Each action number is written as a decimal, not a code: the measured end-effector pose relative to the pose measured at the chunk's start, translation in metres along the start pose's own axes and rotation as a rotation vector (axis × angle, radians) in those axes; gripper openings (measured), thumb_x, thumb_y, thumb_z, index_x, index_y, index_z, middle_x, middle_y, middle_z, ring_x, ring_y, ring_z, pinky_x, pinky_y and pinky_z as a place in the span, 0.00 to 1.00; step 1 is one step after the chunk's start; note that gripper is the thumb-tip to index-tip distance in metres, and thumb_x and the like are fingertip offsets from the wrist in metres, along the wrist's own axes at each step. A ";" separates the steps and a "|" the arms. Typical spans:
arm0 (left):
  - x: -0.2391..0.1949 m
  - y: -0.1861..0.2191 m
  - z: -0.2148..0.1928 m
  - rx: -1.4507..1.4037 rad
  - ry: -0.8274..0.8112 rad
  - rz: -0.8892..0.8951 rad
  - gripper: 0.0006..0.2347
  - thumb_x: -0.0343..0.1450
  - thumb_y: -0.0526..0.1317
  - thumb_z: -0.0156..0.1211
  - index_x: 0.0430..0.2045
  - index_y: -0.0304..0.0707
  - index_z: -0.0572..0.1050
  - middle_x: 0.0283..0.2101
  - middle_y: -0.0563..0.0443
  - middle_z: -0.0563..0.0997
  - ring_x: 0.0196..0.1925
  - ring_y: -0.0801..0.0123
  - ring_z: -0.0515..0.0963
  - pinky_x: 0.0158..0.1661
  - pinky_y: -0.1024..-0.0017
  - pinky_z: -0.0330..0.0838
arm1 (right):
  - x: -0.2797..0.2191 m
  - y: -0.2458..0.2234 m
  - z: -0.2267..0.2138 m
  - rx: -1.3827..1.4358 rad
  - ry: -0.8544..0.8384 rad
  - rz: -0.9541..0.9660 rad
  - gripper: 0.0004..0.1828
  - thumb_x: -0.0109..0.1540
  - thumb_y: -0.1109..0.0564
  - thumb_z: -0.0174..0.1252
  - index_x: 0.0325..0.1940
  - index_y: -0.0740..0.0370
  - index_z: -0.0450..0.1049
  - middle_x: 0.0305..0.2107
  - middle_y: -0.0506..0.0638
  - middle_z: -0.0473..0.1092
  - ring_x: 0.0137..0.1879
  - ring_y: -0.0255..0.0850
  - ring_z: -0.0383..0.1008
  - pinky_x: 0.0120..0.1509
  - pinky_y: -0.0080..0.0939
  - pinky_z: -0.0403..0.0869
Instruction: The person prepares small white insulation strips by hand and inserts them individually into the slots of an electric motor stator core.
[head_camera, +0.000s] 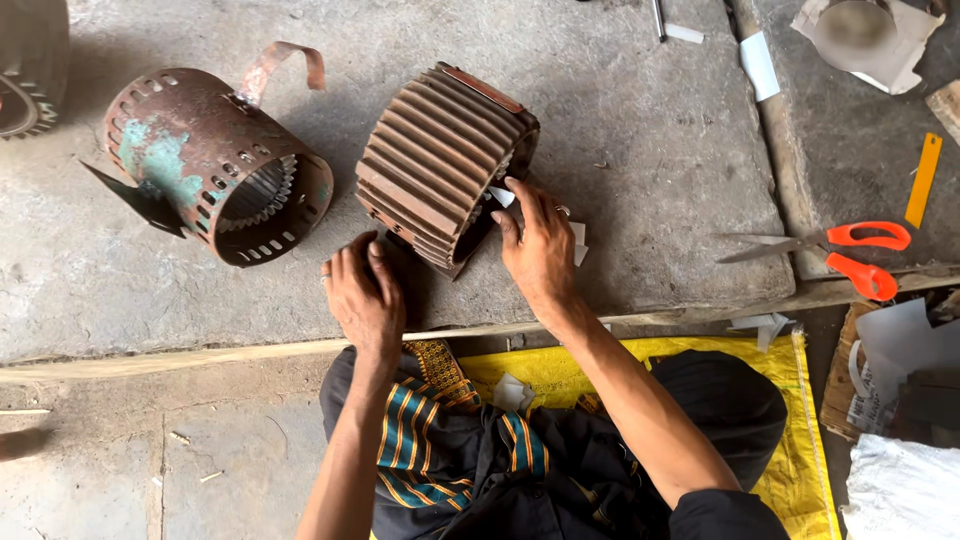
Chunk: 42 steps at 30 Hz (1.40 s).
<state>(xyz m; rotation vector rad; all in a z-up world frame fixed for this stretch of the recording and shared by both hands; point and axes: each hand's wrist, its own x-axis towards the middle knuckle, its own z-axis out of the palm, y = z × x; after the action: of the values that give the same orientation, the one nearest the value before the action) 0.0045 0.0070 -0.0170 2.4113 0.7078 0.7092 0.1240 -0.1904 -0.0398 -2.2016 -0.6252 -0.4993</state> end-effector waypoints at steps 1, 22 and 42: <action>0.002 -0.001 0.002 -0.012 -0.027 -0.043 0.15 0.82 0.45 0.44 0.49 0.37 0.78 0.49 0.44 0.81 0.49 0.55 0.79 0.51 0.57 0.73 | -0.001 0.000 -0.002 0.014 0.007 0.015 0.20 0.64 0.58 0.65 0.58 0.68 0.72 0.43 0.61 0.78 0.50 0.52 0.79 0.54 0.52 0.76; 0.153 -0.033 0.044 -1.009 -0.899 -0.510 0.24 0.75 0.48 0.59 0.61 0.27 0.72 0.55 0.37 0.78 0.53 0.57 0.79 0.52 0.61 0.76 | 0.001 -0.012 -0.002 0.168 0.054 0.149 0.24 0.63 0.62 0.66 0.63 0.62 0.71 0.47 0.58 0.76 0.47 0.48 0.80 0.51 0.45 0.81; 0.148 -0.075 0.064 -1.171 -0.832 -0.681 0.17 0.75 0.42 0.59 0.54 0.28 0.75 0.49 0.43 0.82 0.48 0.63 0.82 0.48 0.65 0.79 | -0.023 -0.029 0.004 0.299 -0.086 0.262 0.31 0.71 0.48 0.56 0.76 0.61 0.61 0.52 0.57 0.71 0.58 0.49 0.73 0.65 0.53 0.74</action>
<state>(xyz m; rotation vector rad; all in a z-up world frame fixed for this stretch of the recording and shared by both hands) 0.1257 0.1299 -0.0597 1.0696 0.4670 -0.1952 0.0889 -0.1768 -0.0376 -1.9877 -0.4161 -0.1638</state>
